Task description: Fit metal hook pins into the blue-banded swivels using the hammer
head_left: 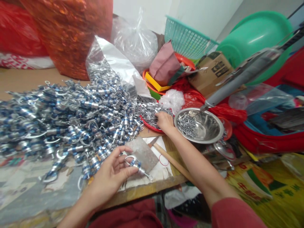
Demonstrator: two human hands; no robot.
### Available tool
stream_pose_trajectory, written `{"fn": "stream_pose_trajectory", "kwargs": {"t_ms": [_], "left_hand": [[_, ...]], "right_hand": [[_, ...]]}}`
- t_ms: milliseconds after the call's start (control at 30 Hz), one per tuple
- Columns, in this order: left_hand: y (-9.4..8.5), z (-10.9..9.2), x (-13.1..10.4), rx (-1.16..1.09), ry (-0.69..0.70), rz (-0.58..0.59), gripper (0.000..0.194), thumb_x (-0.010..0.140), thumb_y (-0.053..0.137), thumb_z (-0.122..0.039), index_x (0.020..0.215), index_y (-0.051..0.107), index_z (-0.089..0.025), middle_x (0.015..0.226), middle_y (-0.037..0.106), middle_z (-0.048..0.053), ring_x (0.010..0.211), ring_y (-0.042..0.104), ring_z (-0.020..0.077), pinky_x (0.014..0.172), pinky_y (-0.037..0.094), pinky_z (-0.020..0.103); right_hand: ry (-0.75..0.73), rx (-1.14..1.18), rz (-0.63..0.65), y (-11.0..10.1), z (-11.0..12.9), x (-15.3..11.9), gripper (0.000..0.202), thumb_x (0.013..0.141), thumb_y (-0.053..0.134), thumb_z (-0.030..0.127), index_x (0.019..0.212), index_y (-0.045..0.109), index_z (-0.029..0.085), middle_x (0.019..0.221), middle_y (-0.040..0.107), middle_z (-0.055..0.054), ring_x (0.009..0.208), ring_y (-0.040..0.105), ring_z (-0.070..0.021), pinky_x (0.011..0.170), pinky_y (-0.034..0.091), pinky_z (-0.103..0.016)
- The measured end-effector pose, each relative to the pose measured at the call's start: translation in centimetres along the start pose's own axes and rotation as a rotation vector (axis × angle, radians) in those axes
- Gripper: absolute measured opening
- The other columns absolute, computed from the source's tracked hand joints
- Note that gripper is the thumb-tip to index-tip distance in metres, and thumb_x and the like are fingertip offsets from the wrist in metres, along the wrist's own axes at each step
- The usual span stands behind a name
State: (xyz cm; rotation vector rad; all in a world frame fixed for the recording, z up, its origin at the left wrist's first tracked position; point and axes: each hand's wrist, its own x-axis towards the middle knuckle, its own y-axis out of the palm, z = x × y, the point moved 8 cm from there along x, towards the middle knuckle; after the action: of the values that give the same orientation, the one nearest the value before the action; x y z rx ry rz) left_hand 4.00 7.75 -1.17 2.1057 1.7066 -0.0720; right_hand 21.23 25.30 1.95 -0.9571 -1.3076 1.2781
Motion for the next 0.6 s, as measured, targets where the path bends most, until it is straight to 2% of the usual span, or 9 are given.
{"fn": "stream_pose_trajectory", "kwargs": {"t_ms": [167,333,500,600], "left_hand": [[-1.1,0.9,0.2,0.053,-0.069,-0.045,0.016,0.063,0.067,-0.02,0.075,0.057,-0.016,0.069,0.067,0.001,0.067,0.064,0.0173,0.07,0.051,0.032],[-1.2,0.5,0.1,0.067,-0.024,-0.069,0.018,0.063,0.068,-0.02,0.078,0.06,-0.015,0.075,0.067,0.002,0.071,0.063,0.0159,0.069,0.05,0.028],[-1.1,0.4,-0.2,0.131,0.013,-0.078,0.02,0.066,0.066,-0.025,0.081,0.058,-0.016,0.076,0.065,0.003,0.073,0.061,0.0154,0.068,0.049,0.025],[-1.1,0.5,-0.2,0.16,0.01,-0.088,0.02,0.068,0.064,-0.029,0.081,0.058,-0.015,0.074,0.065,0.003,0.071,0.061,0.0156,0.067,0.049,0.025]], "right_hand": [[-0.003,0.011,-0.054,-0.5,-0.9,-0.5,0.035,0.075,0.043,0.004,0.102,0.061,0.016,0.098,0.059,-0.009,0.094,0.055,-0.0194,0.082,0.04,-0.027],[0.018,0.028,-0.097,-0.9,-2.7,-1.2,0.032,0.08,0.038,0.007,0.103,0.06,0.011,0.097,0.06,-0.01,0.094,0.054,-0.0184,0.084,0.039,-0.027],[0.011,0.03,-0.075,-0.8,-2.9,-1.9,0.03,0.082,0.04,0.011,0.103,0.061,0.017,0.1,0.06,-0.007,0.094,0.055,-0.0163,0.083,0.039,-0.024],[0.015,0.016,-0.044,-0.4,-2.5,-1.8,0.025,0.082,0.045,0.018,0.101,0.062,0.019,0.098,0.061,-0.007,0.094,0.055,-0.0181,0.082,0.04,-0.026]]}}
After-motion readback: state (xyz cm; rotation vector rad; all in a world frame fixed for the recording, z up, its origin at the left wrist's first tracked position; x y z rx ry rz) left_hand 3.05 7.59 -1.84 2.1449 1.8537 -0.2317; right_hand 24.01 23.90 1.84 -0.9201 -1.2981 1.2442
